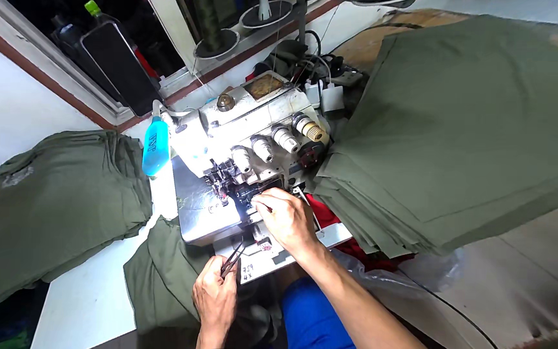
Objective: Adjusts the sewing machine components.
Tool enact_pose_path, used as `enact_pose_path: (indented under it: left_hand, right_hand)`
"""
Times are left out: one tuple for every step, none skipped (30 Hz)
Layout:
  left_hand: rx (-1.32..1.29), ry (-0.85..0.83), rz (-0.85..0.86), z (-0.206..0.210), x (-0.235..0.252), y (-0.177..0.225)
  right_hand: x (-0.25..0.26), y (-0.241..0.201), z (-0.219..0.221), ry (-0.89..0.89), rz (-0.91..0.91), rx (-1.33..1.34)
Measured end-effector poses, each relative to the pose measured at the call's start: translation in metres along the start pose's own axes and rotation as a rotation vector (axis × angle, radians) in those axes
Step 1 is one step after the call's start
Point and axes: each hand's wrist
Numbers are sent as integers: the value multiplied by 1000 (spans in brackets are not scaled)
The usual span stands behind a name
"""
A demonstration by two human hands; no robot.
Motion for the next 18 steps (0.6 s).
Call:
enact_pose_path:
  left_hand:
    - [0, -11, -9, -1, 0, 1]
    - [1, -17, -15, -1, 1, 1]
    - [-1, -22, -22, -2, 1, 2]
    - [0, -24, -24, -2, 2, 2]
    - [3, -21, -24, -2, 1, 1]
    - [1, -20, -21, -2, 1, 1]
    - [-4, -19, -20, -2, 1, 1]
    - [-7, -21, -21, -2, 2, 1]
    - [-11, -22, -21, -2, 2, 1]
    - [-11, -21, -21, -2, 2, 1]
    - [-10, -18, -20, -2, 2, 1]
    - [-9, -16, -20, -2, 2, 1]
    - [-11, -17, -20, -2, 2, 1]
    - [-9, -15, -19, -2, 1, 1]
    - [-6, -17, -15, -2, 1, 1]
    - [-1, -20, -13, -2, 1, 1]
    - [0, -21, -13, -2, 1, 1]
    - [0, -19, -12, -2, 1, 2]
  right_hand:
    - [0, 0, 0, 6, 4, 8]
    - [0, 0, 1, 13, 10, 23]
    - [-1, 1, 2, 21, 15, 38]
    - [-1, 1, 3, 26, 22, 51]
    - [-2, 1, 3, 29, 26, 61]
    - [-2, 2, 3, 29, 30, 68]
    - [-2, 2, 2, 31, 31, 73]
    - [-3, 2, 2, 34, 33, 76]
    - [-3, 2, 1, 38, 34, 75]
    - [-3, 2, 1, 40, 34, 71]
    - [-3, 2, 1, 42, 31, 70]
    - [-3, 1, 1, 43, 32, 71]
    - [-3, 1, 1, 40, 36, 73]
    - [-3, 0, 1, 29, 42, 76]
    - [-3, 0, 1, 19, 47, 79]
    - [-3, 0, 0, 11, 53, 83]
    - [-3, 0, 0, 10, 53, 83]
    - [-3, 0, 1, 18, 48, 80]
Point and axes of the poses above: each hand's wrist, its own x-axis towards the middle knuckle, its own z-axis out of the palm, y = z × x, and after that the axes turned 1 degree about -y, right-handed
